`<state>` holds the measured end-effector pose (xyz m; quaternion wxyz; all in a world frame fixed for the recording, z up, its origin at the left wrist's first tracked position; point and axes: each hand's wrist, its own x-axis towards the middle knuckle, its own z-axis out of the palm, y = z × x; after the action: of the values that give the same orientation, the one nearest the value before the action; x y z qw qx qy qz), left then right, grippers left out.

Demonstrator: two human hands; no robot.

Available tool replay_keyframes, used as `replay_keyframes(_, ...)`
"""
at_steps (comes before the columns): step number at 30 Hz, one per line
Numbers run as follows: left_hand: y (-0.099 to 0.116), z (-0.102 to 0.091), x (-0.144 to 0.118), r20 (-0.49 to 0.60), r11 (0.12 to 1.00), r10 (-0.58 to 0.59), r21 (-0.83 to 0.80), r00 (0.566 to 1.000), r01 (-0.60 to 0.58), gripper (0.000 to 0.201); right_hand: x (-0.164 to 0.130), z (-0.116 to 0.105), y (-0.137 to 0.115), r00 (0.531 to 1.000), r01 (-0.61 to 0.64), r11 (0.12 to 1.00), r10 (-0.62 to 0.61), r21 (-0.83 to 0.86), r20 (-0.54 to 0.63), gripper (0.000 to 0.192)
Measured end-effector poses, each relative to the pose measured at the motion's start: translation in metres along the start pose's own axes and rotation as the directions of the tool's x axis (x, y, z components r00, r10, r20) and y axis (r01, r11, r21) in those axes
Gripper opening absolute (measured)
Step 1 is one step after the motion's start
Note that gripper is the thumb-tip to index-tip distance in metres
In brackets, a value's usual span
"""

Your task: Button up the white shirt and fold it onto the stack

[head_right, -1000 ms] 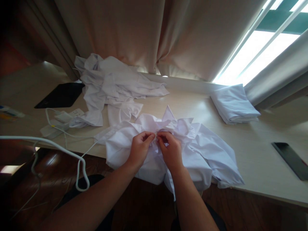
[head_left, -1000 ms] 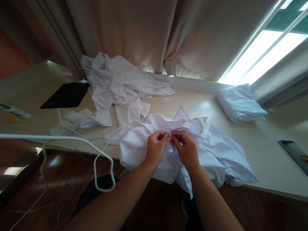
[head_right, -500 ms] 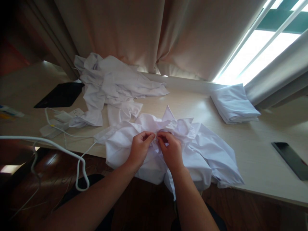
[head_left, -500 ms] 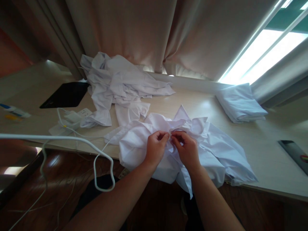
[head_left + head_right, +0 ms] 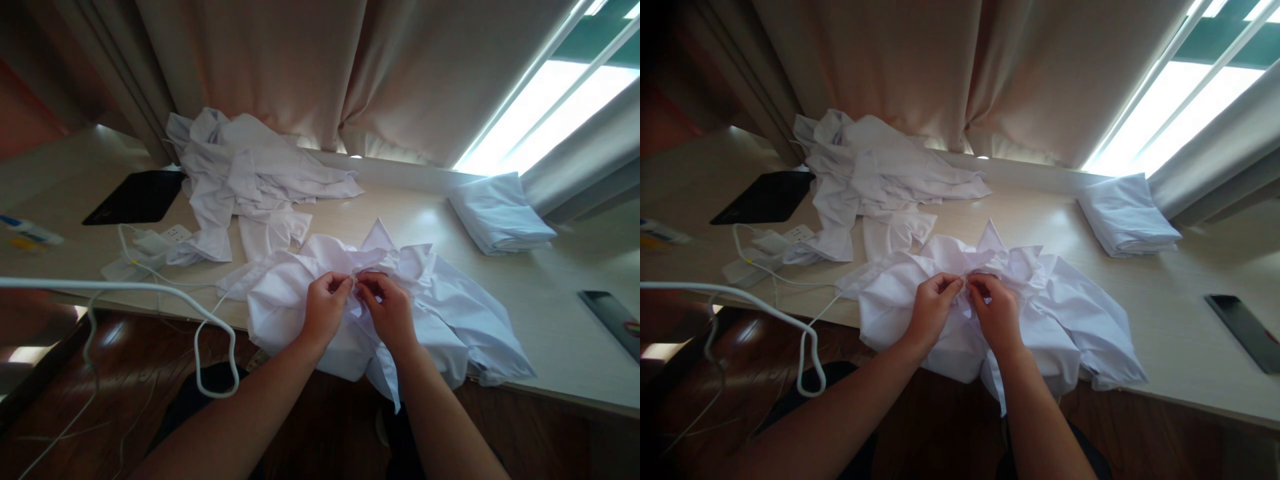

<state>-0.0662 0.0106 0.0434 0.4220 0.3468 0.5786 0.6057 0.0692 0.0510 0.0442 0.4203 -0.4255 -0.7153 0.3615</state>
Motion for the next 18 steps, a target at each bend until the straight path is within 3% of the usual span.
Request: replay_keyframes(18,-0.0004,0.0021,-0.0013,0.002,1.000,-0.026,-0.015,1.000,0.026,0.023,0.0003,-0.0031,0.0017,0.998,-0.068,0.998,0.068,0.017,0.001,0.016)
